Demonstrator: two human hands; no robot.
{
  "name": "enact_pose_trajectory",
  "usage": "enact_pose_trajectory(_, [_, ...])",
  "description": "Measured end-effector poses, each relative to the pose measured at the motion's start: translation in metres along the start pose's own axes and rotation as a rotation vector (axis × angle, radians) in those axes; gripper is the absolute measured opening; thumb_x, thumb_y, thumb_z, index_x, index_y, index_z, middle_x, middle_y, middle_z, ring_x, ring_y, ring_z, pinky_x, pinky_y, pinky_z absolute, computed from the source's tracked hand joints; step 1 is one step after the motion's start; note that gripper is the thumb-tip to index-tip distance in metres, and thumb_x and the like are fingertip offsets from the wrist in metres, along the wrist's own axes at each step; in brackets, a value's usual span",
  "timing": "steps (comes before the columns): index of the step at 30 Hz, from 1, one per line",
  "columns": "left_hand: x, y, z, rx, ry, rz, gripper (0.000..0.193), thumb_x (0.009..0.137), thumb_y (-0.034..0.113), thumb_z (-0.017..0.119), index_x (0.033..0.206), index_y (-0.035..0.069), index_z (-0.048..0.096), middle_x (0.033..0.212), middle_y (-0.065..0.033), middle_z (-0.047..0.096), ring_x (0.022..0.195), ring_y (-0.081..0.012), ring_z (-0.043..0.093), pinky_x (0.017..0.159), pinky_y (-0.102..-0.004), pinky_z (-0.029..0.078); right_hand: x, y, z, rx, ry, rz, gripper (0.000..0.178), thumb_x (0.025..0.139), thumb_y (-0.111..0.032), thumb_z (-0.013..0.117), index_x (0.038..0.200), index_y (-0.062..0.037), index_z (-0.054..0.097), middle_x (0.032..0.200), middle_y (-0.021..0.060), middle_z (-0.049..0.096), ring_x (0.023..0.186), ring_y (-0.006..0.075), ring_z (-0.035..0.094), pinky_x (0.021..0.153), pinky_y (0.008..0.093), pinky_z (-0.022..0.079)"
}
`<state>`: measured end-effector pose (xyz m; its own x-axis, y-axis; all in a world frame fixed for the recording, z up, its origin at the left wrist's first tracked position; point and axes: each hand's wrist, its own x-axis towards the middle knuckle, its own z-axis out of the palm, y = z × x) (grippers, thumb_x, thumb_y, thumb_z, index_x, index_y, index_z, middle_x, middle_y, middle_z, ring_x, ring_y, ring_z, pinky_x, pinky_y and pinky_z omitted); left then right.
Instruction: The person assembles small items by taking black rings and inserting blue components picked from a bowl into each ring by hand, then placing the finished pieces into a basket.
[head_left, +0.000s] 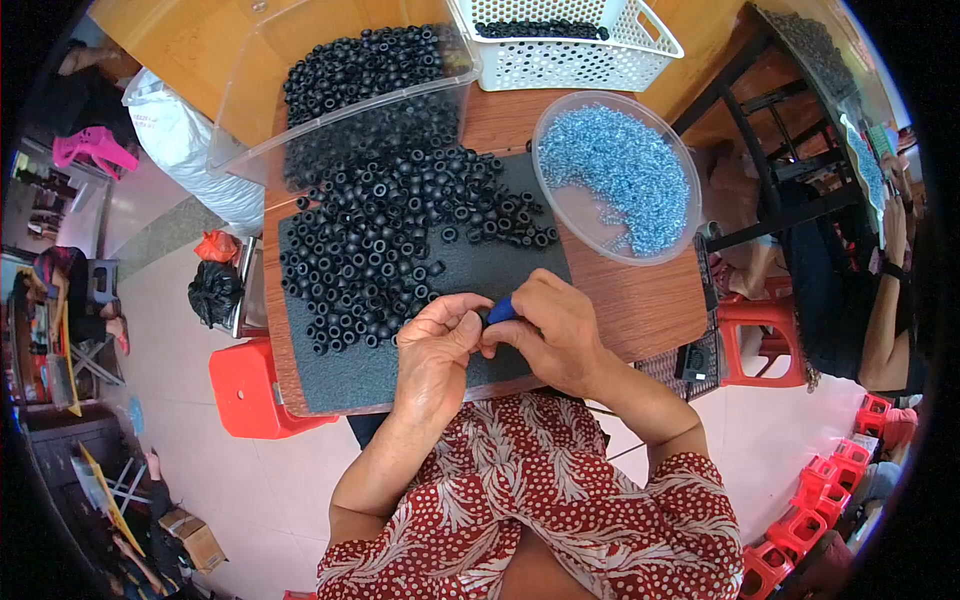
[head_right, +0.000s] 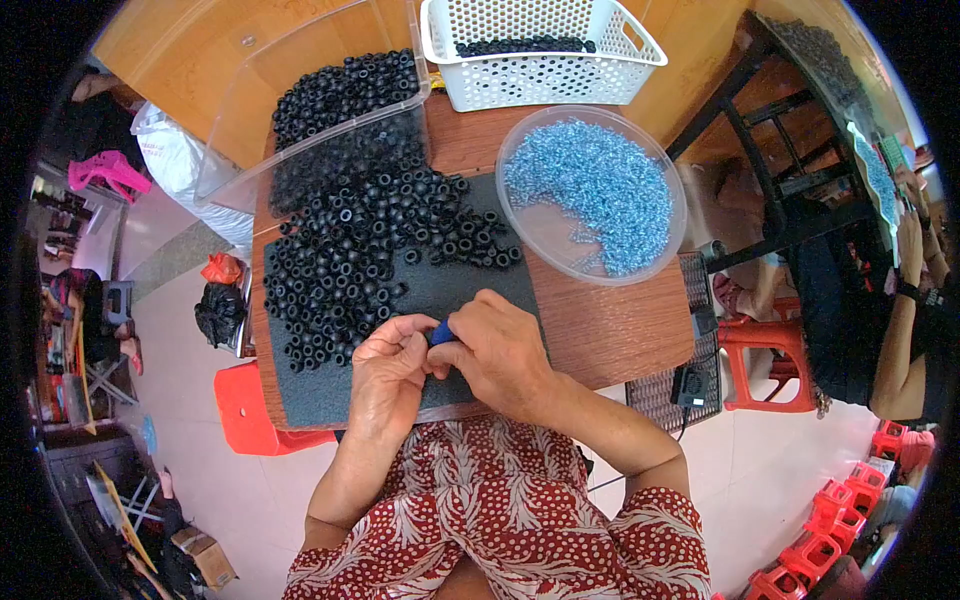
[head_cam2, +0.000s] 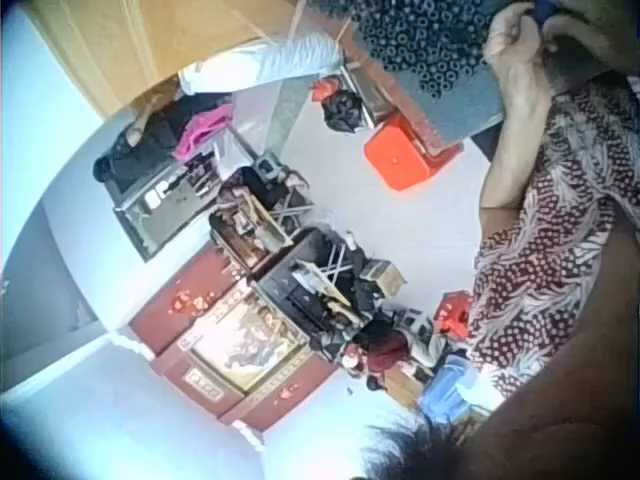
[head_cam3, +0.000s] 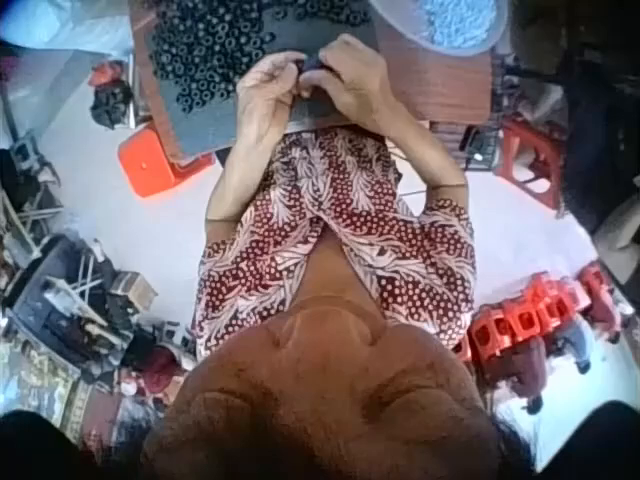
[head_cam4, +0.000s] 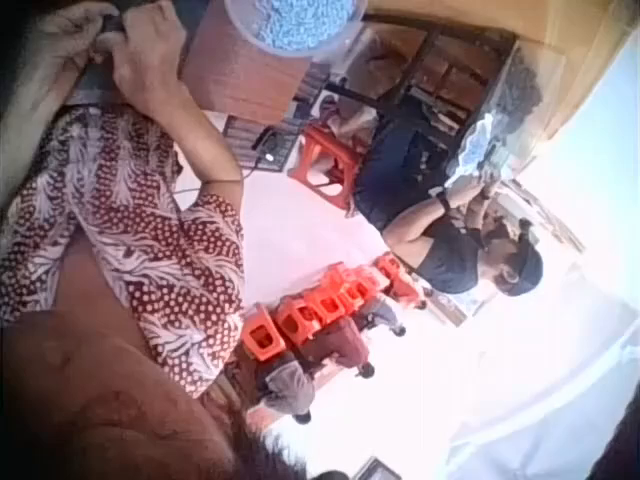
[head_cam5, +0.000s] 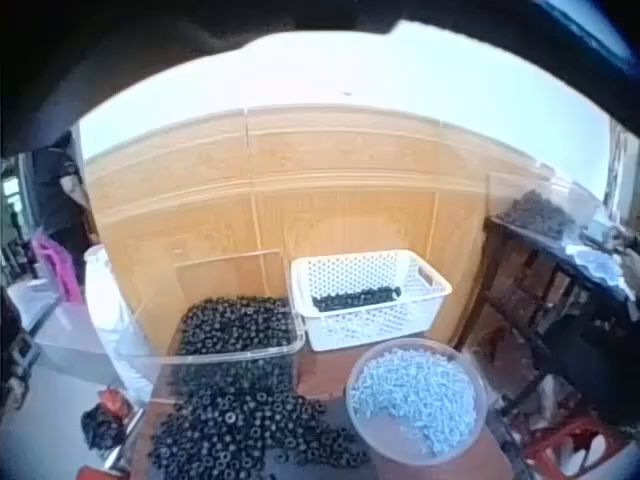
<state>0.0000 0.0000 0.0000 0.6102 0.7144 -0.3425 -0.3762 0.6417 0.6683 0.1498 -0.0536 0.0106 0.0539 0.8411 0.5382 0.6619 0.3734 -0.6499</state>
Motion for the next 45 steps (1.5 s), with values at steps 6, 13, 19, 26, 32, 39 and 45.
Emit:
enact_pose_trajectory(6, [-0.002, -0.003, 0.001, 0.012, -0.034, -0.005, 0.017, 0.086, 0.004, 0.058, 0.1, -0.005, 0.06, 0.083, -0.0078, 0.061, 0.067, -0.014, 0.055, 0.062, -0.0256, 0.046, 0.004, -0.007, -0.009, 0.117, -0.023, 0.39, 0.025, 0.064, -0.01, 0.077, 0.065, -0.0034, 0.054, 0.063, 0.0008, 0.053, 0.052, 0.0075, 0.045, 0.046, 0.024, 0.036])
enact_pose_trajectory(13, [-0.003, -0.007, -0.005, 0.157, -0.104, 0.056, 0.02, 0.083, 0.004, 0.062, 0.101, -0.005, 0.061, 0.084, -0.0084, 0.062, 0.068, -0.0138, 0.056, 0.061, -0.0263, 0.049, -0.003, 0.01, -0.014, 0.589, -0.264, 0.786, 0.027, 0.069, -0.013, 0.077, 0.065, -0.0019, 0.053, 0.059, -0.0029, 0.051, 0.056, 0.002, 0.044, 0.046, 0.021, 0.035])
enact_pose_trajectory(19, [-0.002, -0.008, -0.003, 0.08, -0.099, 0.027, 0.02, 0.084, 0.004, 0.06, 0.102, -0.005, 0.06, 0.088, -0.0106, 0.062, 0.067, -0.0145, 0.056, 0.062, -0.0272, 0.048, -0.002, 0.007, -0.01, 0.76, -0.166, 0.808, 0.024, 0.075, -0.013, 0.072, 0.065, -0.001, 0.053, 0.062, 0.0005, 0.052, 0.058, 0.0067, 0.047, 0.048, 0.0249, 0.037])
enact_pose_trajectory(26, [0.0, -0.007, -0.01, -0.006, -0.072, 0.006, 0.019, 0.087, 0.004, 0.056, 0.104, -0.005, 0.059, 0.088, -0.0131, 0.062, 0.067, -0.0151, 0.057, 0.063, -0.028, 0.047, 0.041, 0.037, 0.004, -0.423, 0.001, -0.193, 0.013, 0.069, -0.011, 0.058, 0.08, -0.0036, 0.055, 0.074, 0.0085, 0.05, 0.074, 0.0261, 0.048, 0.061, 0.0361, 0.04])
enact_pose_trajectory(32, [-0.003, -0.004, -0.008, 0.0, -0.043, -0.025, 0.019, 0.087, 0.004, 0.057, 0.103, -0.005, 0.06, 0.086, -0.0129, 0.063, 0.066, -0.0151, 0.057, 0.062, -0.027, 0.046, 0.055, 0.052, 0.016, -0.753, -0.316, -0.467, 0.02, 0.067, -0.015, 0.054, 0.078, 0.0021, 0.058, 0.075, 0.0091, 0.047, 0.076, 0.0231, 0.045, 0.065, 0.0335, 0.036])
enact_pose_trajectory(39, [-0.003, -0.003, -0.013, -0.007, -0.023, -0.011, 0.02, 0.087, 0.005, 0.057, 0.103, -0.005, 0.06, 0.086, -0.0133, 0.063, 0.065, -0.0153, 0.057, 0.062, -0.0276, 0.046, 0.044, 0.044, 0.009, -0.434, -0.164, -0.311, 0.019, 0.063, -0.002, 0.062, 0.081, 0.0002, 0.057, 0.075, 0.0094, 0.049, 0.076, 0.0268, 0.047, 0.065, 0.0352, 0.04])
enact_pose_trajectory(45, [0.003, 0.0, -0.018, -0.057, -0.009, -0.009, 0.02, 0.087, 0.007, 0.057, 0.103, -0.004, 0.059, 0.087, -0.0135, 0.062, 0.065, -0.0158, 0.056, 0.061, -0.0282, 0.045, 0.012, 0.023, 0.001, 0.155, -0.073, 0.285, 0.019, 0.068, -0.006, 0.07, 0.079, -0.0009, 0.056, 0.075, 0.0103, 0.054, 0.068, 0.0255, 0.051, 0.059, 0.0344, 0.042])
